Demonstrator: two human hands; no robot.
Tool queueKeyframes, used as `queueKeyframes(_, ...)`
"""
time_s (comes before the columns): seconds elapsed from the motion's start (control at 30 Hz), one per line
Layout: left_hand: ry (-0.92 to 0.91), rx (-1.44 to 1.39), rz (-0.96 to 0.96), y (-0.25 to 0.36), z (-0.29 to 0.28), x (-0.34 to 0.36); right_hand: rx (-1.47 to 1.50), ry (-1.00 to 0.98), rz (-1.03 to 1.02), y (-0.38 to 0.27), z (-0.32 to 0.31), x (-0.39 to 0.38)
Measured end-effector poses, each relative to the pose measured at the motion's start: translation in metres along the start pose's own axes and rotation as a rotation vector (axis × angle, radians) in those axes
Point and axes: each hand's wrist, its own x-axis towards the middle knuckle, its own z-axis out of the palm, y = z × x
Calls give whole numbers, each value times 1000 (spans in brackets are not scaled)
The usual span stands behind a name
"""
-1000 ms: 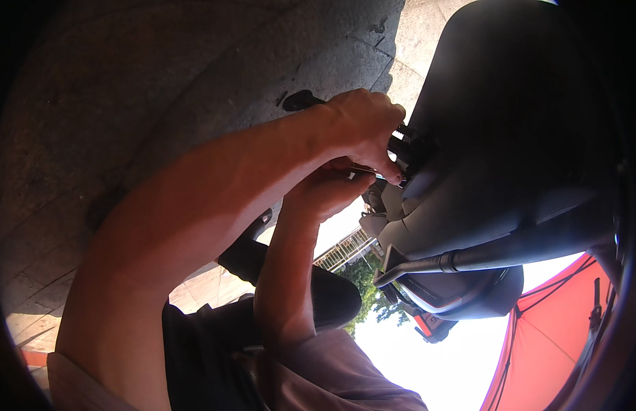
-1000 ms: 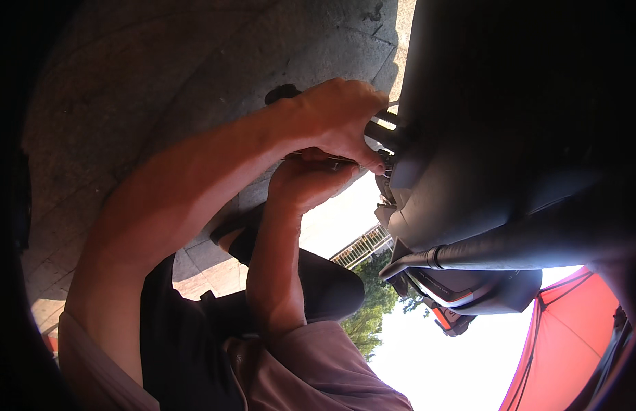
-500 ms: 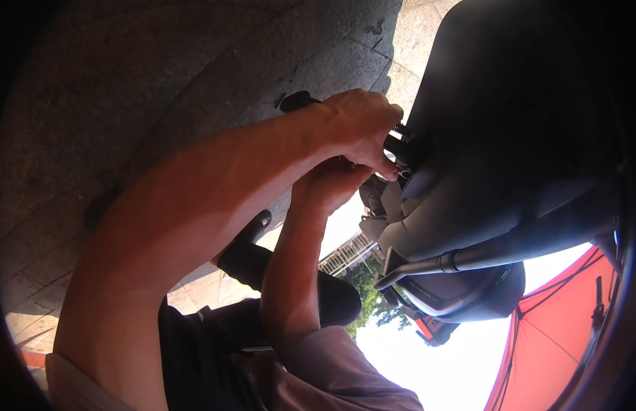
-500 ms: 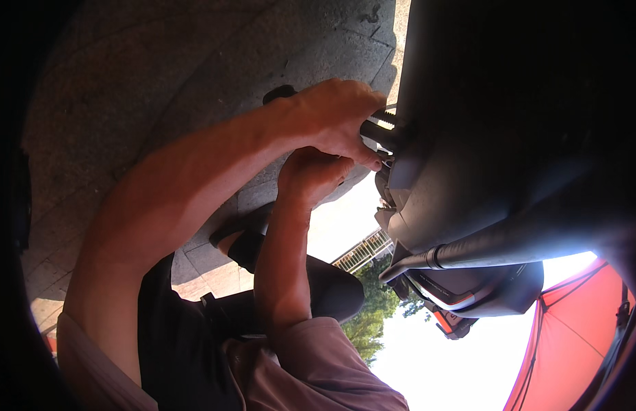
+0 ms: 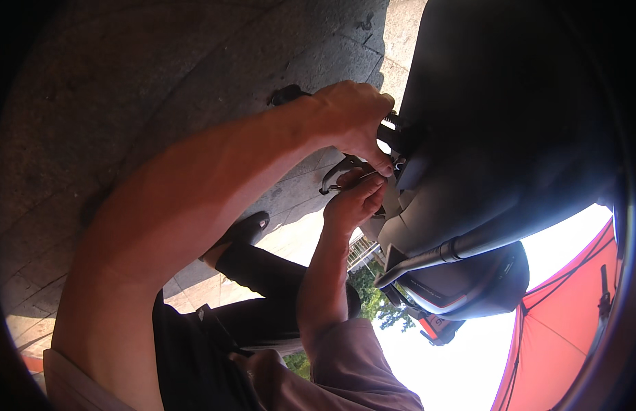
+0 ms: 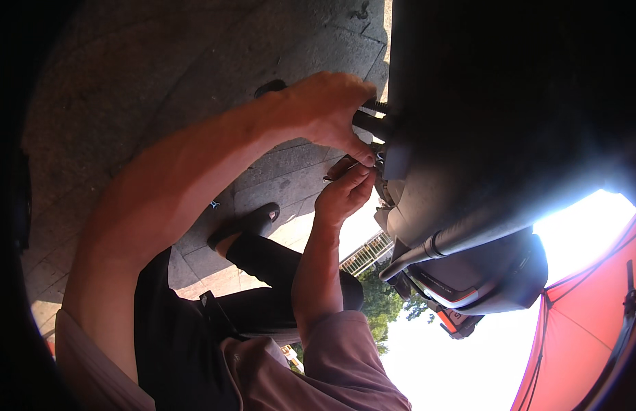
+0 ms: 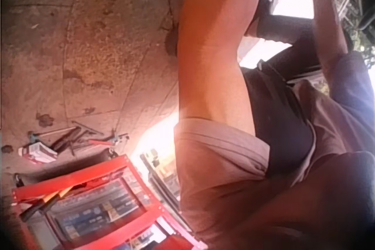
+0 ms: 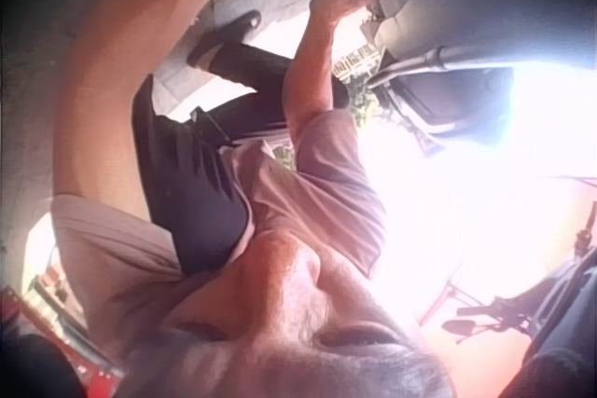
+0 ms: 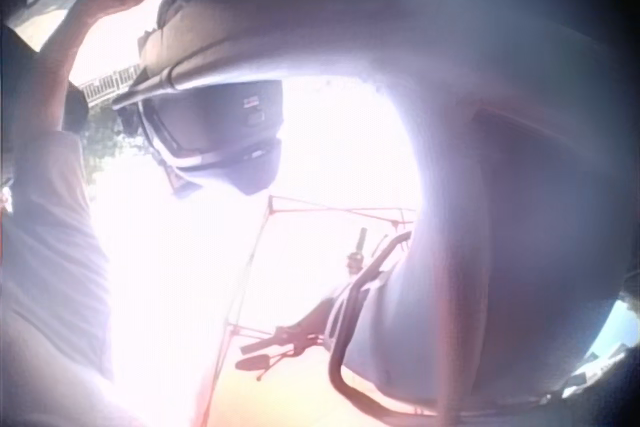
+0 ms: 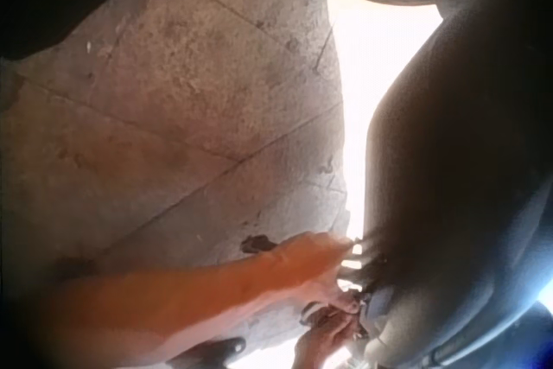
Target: The person uses a wrench to tighten bolts on the underside of a motorcycle. They adjust their position and continue working on different bolts along the frame.
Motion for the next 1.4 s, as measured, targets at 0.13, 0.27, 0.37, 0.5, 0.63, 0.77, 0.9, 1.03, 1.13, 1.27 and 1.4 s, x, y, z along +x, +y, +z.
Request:
queueKeyframes(0.13,31,33,17,0,0,1,369,62,126,-12,38,-8)
queueKeyframes(0.27,50,-3,28,-1,1,-1,693,198,291,-21,69,-12)
queueKeyframes(0.37,40,5,26,-1,0,-2,649,205,286,-23,84,-14)
queueKeyframes(0.5,19,-3,29,0,-2,-1,784,213,364,-25,81,-16)
queueKeyframes(0.63,18,-16,27,0,-2,-1,632,188,328,-23,71,-12)
queueKeyframes(0.77,-4,-24,2,0,-2,-1,680,124,275,-18,71,-13)
queueKeyframes(0.9,-22,-3,-21,2,-4,0,445,85,279,-17,47,-14)
queueKeyframes(1.03,-17,46,-32,4,-5,-1,-179,12,64,-18,-12,4)
queueKeyframes(1.13,-21,53,-16,5,-5,-1,-247,-34,-98,-8,-28,10)
queueKeyframes(1.27,-27,41,-42,4,-3,0,2,-20,43,0,-5,-5)
queueKeyframes(1.4,-19,-1,-21,1,-3,1,400,87,226,-11,37,-9)
